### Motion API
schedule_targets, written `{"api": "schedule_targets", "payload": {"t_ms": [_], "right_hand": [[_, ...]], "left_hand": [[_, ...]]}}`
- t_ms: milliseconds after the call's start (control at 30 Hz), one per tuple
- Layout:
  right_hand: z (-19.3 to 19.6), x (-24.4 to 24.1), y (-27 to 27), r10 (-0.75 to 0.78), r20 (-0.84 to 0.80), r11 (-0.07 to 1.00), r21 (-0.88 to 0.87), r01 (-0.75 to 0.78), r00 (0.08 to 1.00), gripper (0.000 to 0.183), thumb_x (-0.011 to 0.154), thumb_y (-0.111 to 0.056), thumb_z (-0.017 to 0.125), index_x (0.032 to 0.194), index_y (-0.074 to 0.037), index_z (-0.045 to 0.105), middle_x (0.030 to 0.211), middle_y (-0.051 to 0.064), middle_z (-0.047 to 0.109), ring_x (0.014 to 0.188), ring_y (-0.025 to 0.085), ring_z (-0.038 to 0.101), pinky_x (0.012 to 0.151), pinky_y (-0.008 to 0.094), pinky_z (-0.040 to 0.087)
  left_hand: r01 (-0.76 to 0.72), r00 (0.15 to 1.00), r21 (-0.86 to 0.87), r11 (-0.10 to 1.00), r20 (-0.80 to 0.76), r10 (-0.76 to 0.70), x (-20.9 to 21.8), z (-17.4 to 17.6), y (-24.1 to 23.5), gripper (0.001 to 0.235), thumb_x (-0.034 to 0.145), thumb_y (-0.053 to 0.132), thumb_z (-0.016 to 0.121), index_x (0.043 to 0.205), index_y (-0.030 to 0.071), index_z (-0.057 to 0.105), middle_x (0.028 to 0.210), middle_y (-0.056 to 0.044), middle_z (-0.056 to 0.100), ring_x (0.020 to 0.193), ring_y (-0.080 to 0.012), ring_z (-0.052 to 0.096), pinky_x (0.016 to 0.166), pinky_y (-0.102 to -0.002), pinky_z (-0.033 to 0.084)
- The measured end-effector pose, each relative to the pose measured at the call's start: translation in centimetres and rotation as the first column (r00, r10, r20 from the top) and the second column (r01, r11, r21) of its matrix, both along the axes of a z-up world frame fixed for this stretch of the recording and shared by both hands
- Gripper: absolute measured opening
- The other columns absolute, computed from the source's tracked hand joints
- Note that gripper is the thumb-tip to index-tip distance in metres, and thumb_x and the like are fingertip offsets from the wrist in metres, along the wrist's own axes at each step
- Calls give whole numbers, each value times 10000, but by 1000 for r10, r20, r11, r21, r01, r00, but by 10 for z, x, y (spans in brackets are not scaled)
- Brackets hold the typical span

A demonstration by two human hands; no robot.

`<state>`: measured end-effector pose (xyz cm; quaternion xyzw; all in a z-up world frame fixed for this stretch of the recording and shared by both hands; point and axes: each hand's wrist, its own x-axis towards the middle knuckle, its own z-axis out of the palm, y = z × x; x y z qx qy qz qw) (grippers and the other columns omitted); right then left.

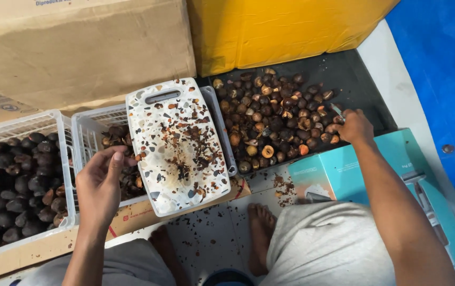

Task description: Shelling dark brown nuts using a small knife and sorting them into containers.

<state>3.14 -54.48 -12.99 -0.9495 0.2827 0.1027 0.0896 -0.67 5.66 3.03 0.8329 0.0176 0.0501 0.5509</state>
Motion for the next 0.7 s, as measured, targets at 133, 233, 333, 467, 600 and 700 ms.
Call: {"api": "schedule_targets", "payload": {"t_ms": [133, 233, 333, 467, 600, 700], "right_hand": [[-35, 14, -17, 12, 3, 997, -80, -12, 1000, 219, 931, -449, 728, 1079, -291, 766, 1060, 96, 766, 1078, 384, 713, 868, 516, 599], [2, 13, 43, 83, 83, 897, 429, -111, 993, 274, 927, -249, 698, 931, 24, 728, 776, 230, 762, 574, 306, 730, 470, 378, 589], [28, 13, 98, 259, -117, 809, 568, -149, 959, 480, 914, -336, 742, 1118, 95, 686, 811, 264, 759, 494, 252, 681, 511, 356, 573], [16, 16, 122, 479, -107, 806, 447, -388, 871, 476, 802, -319, 860, 1065, 10, 637, 814, 196, 762, 525, 230, 718, 509, 338, 595], [10, 24, 114, 481, -221, 857, 324, -402, 848, 490, 786, -464, 835, 1142, -197, 629, 982, 18, 801, 603, 132, 765, 678, 327, 618], [-9, 31, 84, 347, -20, 783, 557, -277, 938, 525, 784, -275, 844, 1180, 6, 645, 1085, 297, 701, 655, 303, 750, 697, 421, 600]], "left_hand": [[1, 1000, -2, 1000, 5, -1, -3, 7, -2, 220, 1099, 89, 544, 1190, -46, 692, 839, -171, 741, 606, -167, 490, 548, -279, 303], [10, 1000, 2, 1000, 16, -10, -1, 4, -1, 223, 1107, 92, 546, 1194, -54, 689, 837, -179, 739, 596, -173, 477, 559, -284, 312], [20, 1000, 13, 1000, 16, -20, 2, -4, 2, 234, 1114, 103, 541, 1199, -62, 684, 846, -189, 736, 652, -199, 522, 570, -292, 320], [25, 999, 2, 1000, 32, -25, 3, -9, 3, 221, 1110, 95, 547, 1194, -56, 683, 840, -182, 738, 661, -197, 557, 566, -278, 321], [16, 1000, 17, 1000, 20, -16, -3, 8, -2, 210, 1102, 96, 553, 1186, -40, 689, 834, -168, 743, 676, -189, 549, 580, -281, 341], [5, 1000, 4, 1000, 5, -5, -4, 7, 2, 232, 1107, 109, 541, 1193, -57, 678, 833, -173, 738, 604, -170, 477, 528, -271, 309]]}}
